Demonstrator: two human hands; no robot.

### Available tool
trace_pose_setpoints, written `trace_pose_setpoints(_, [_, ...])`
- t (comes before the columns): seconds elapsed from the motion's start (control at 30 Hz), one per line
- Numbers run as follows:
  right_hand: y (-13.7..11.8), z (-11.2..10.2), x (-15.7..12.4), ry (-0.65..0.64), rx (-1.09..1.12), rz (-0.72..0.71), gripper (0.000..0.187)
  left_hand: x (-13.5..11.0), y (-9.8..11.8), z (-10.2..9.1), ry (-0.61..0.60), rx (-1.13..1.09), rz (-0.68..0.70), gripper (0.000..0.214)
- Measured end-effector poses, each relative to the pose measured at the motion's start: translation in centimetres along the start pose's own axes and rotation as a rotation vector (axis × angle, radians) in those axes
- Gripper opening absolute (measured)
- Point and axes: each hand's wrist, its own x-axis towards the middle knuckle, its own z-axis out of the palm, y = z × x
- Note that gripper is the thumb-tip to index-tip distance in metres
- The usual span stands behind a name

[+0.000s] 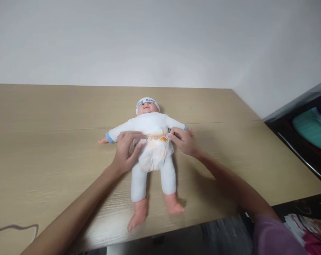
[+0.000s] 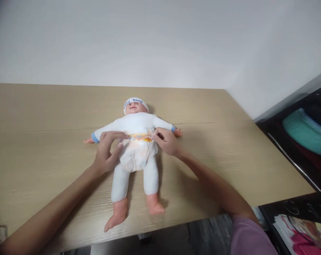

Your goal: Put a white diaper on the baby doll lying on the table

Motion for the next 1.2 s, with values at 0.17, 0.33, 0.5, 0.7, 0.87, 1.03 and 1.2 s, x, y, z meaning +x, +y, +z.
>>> trace_pose_setpoints(0.17, [1.7, -1.2, 0.2, -0.026, 0.24, 0.1, 0.045, 4.3, 3.5, 1.8, -0.23, 0.159, 0.021, 0.029])
trace_pose_setpoints(0.33, [2.2, -1.3, 0.7, -0.056, 0.355, 0.133, 0.051, 5.7, 4.4, 4.2, -0.333, 0.328, 0.06, 0.04])
trace_pose_setpoints(0.5, [1.5, -0.7, 0.7, -0.092, 0.323, 0.108, 0.048, 5.3, 4.0, 4.7, -0.307, 0.357, 0.043, 0.044])
trace_pose_setpoints(0.7, [0.1, 2.0, 1.2, -0.073, 0.212, 0.042, 0.032, 5.4, 4.1, 4.7, -0.321, 0.339, 0.012, 0.052])
trace_pose_setpoints(0.87, [-0.7, 3.3, 0.5, 0.059, -0.065, -0.09, 0.02, 5.4, 3.8, 4.7, -0.335, 0.322, -0.005, 0.055])
trace_pose_setpoints(1.03, [0.1, 2.3, -2.8, 0.071, -0.211, -0.275, 0.025, 5.3, 3.5, 4.7, -0.335, 0.252, -0.03, 0.06])
trace_pose_setpoints(1.2, [1.7, 1.0, -4.3, -0.141, -0.291, -0.428, 0.055, 5.6, 3.7, 3.7, -0.365, 0.134, -0.079, 0.064])
